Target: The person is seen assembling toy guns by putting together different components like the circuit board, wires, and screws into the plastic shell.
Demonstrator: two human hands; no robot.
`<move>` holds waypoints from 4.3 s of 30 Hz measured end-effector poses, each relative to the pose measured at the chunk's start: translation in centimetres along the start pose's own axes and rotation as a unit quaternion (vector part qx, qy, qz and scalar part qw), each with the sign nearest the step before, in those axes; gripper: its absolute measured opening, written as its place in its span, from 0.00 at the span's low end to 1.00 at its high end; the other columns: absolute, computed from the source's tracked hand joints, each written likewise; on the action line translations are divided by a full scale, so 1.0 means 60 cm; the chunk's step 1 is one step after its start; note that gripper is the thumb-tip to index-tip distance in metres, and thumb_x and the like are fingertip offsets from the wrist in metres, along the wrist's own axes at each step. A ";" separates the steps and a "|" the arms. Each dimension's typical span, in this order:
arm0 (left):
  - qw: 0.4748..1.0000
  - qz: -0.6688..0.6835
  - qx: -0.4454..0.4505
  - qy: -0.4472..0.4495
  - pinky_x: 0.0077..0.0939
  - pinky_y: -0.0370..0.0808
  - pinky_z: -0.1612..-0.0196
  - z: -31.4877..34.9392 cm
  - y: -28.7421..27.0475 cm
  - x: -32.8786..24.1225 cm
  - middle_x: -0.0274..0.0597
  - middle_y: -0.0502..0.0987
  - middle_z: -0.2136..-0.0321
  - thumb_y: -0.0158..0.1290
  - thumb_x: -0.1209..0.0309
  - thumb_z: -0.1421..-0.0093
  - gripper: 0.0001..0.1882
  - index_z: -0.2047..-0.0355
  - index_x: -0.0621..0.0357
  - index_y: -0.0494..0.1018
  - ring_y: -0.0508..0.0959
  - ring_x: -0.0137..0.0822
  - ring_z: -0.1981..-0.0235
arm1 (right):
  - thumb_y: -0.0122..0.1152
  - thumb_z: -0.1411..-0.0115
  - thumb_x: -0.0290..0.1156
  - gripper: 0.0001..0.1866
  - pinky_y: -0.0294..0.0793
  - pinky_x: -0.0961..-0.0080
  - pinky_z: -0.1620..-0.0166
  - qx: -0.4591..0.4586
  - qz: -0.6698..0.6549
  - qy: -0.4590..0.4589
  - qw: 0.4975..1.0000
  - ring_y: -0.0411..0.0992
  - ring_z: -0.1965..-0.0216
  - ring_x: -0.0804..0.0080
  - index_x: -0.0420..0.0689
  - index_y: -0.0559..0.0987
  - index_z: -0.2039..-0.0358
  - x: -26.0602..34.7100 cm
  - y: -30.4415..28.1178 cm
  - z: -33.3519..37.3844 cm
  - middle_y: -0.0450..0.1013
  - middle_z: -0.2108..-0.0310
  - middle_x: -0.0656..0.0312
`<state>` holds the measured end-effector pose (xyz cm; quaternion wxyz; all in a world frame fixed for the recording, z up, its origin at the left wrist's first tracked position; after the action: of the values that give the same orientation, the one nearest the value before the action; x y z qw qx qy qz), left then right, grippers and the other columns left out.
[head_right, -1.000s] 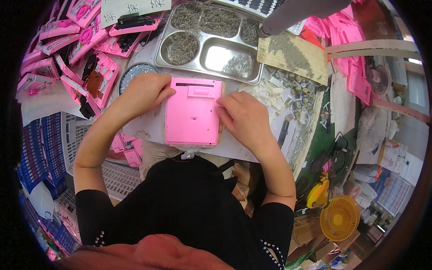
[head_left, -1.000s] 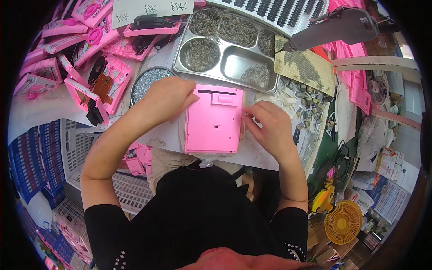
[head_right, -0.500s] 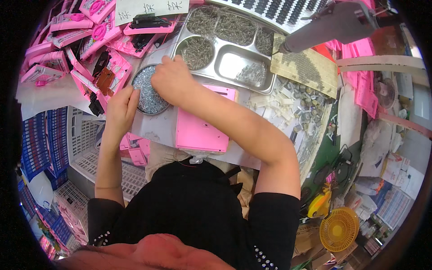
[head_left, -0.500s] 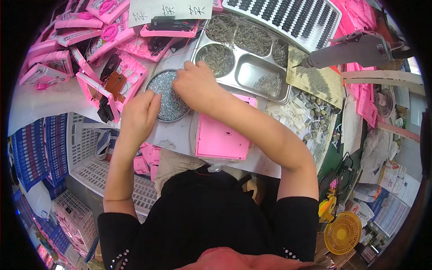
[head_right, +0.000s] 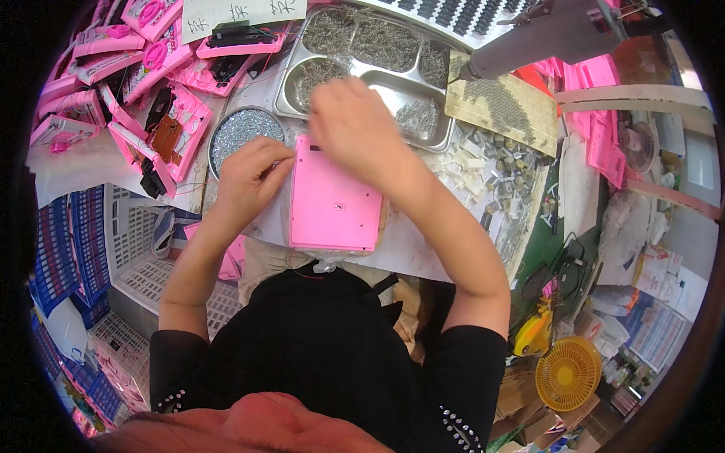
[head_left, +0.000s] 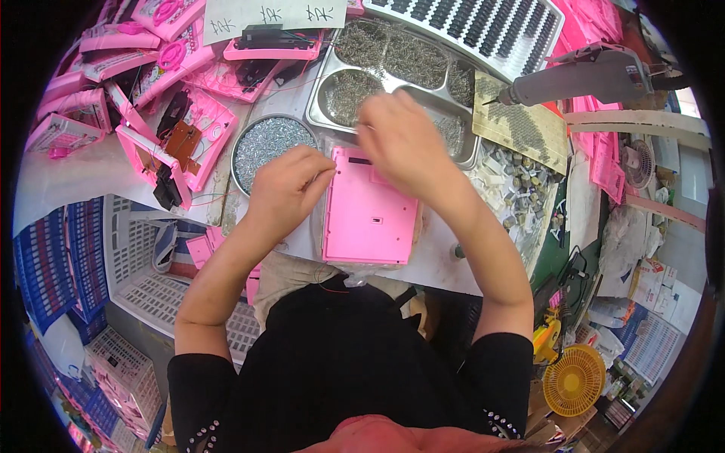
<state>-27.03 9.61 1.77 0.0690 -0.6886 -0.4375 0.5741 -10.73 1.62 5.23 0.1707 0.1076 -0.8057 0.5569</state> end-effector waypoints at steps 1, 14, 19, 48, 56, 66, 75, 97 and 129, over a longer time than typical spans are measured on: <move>1.000 -0.018 0.002 0.016 0.30 0.77 0.67 -0.001 0.003 -0.001 0.43 0.81 0.67 0.63 0.77 0.42 0.06 0.63 0.61 0.80 0.81 0.40 0.70 | 0.60 0.38 0.27 0.05 0.71 0.59 0.56 -0.003 -0.005 0.016 1.000 0.70 0.61 0.53 0.41 0.75 0.66 -0.008 -0.024 0.028 0.72 0.67 0.54; 0.954 -0.190 0.107 0.207 0.32 0.81 0.67 -0.023 0.012 -0.015 0.41 0.81 0.63 0.65 0.74 0.46 0.13 0.59 0.58 0.80 0.83 0.41 0.66 | 0.67 0.40 0.27 0.05 0.74 0.65 0.62 0.000 -0.040 0.069 0.997 0.74 0.65 0.59 0.44 0.79 0.66 -0.080 -0.037 0.147 0.76 0.70 0.60; 0.922 -0.232 0.180 0.251 0.31 0.80 0.69 -0.020 0.012 -0.012 0.41 0.81 0.61 0.62 0.73 0.47 0.16 0.57 0.60 0.79 0.83 0.38 0.65 | 0.66 0.42 0.30 0.04 0.77 0.65 0.65 0.009 -0.003 0.032 0.999 0.74 0.64 0.62 0.47 0.79 0.67 -0.083 -0.027 0.133 0.75 0.70 0.63; 0.955 -0.283 0.090 0.015 0.45 0.70 0.57 -0.006 -0.064 0.071 0.42 0.74 0.66 0.60 0.68 0.40 0.07 0.68 0.56 0.75 0.76 0.46 0.59 | 0.54 0.37 0.18 0.28 0.76 0.62 0.45 -0.168 -0.327 0.074 0.927 0.76 0.47 0.57 0.37 0.68 0.36 -0.102 -0.194 -0.018 0.74 0.46 0.46; 0.967 -0.244 0.060 -0.039 0.46 0.71 0.61 -0.011 -0.071 0.090 0.48 0.74 0.72 0.58 0.68 0.38 0.09 0.71 0.60 0.73 0.76 0.52 0.66 | 0.57 0.38 0.26 0.27 0.75 0.54 0.43 -0.152 -0.560 0.106 0.808 0.76 0.52 0.56 0.37 0.67 0.38 -0.050 -0.158 0.008 0.74 0.56 0.52; 0.981 -0.184 -0.022 -0.057 0.41 0.74 0.61 0.009 -0.088 0.087 0.49 0.78 0.69 0.60 0.72 0.39 0.06 0.67 0.62 0.75 0.79 0.51 0.65 | 0.65 0.39 0.24 0.26 0.73 0.77 0.62 -0.262 -0.587 0.086 0.761 0.73 0.67 0.75 0.40 0.66 0.42 0.018 -0.125 0.120 0.74 0.66 0.59; 0.995 -0.088 0.024 0.034 0.41 0.76 0.63 0.032 -0.035 0.002 0.48 0.79 0.67 0.61 0.76 0.42 0.07 0.64 0.62 0.77 0.79 0.50 0.67 | 0.64 0.38 0.28 0.22 0.70 0.68 0.71 -0.243 -0.577 0.086 0.775 0.65 0.78 0.71 0.47 0.65 0.47 0.078 -0.108 0.131 0.66 0.79 0.62; 0.949 0.008 0.223 0.222 0.34 0.76 0.70 0.039 0.047 -0.160 0.38 0.77 0.71 0.66 0.67 0.45 0.11 0.69 0.55 0.75 0.79 0.40 0.70 | 0.65 0.40 0.27 0.17 0.72 0.67 0.70 -0.141 -0.681 0.076 0.715 0.67 0.79 0.71 0.50 0.65 0.57 0.129 -0.121 0.180 0.66 0.81 0.66; 0.983 0.071 0.150 0.082 0.39 0.78 0.57 0.046 0.097 -0.074 0.49 0.77 0.46 0.60 0.71 0.40 0.08 0.65 0.61 0.73 0.78 0.48 0.62 | 0.62 0.51 0.14 0.12 0.71 0.73 0.78 -0.193 -0.488 0.014 0.851 0.72 0.83 0.64 0.42 0.69 0.70 0.082 -0.040 0.203 0.69 0.83 0.60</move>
<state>-26.13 1.93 0.58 0.1659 -0.7444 -0.2893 0.5785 -16.23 -10.52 5.35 0.4493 0.4440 -0.7384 0.2362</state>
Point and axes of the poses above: each hand's wrist, its own z-axis away from the middle knuckle, its own y-axis out of the palm, x = y × z, the point moved 5 cm from there along -z, towards the middle knuckle
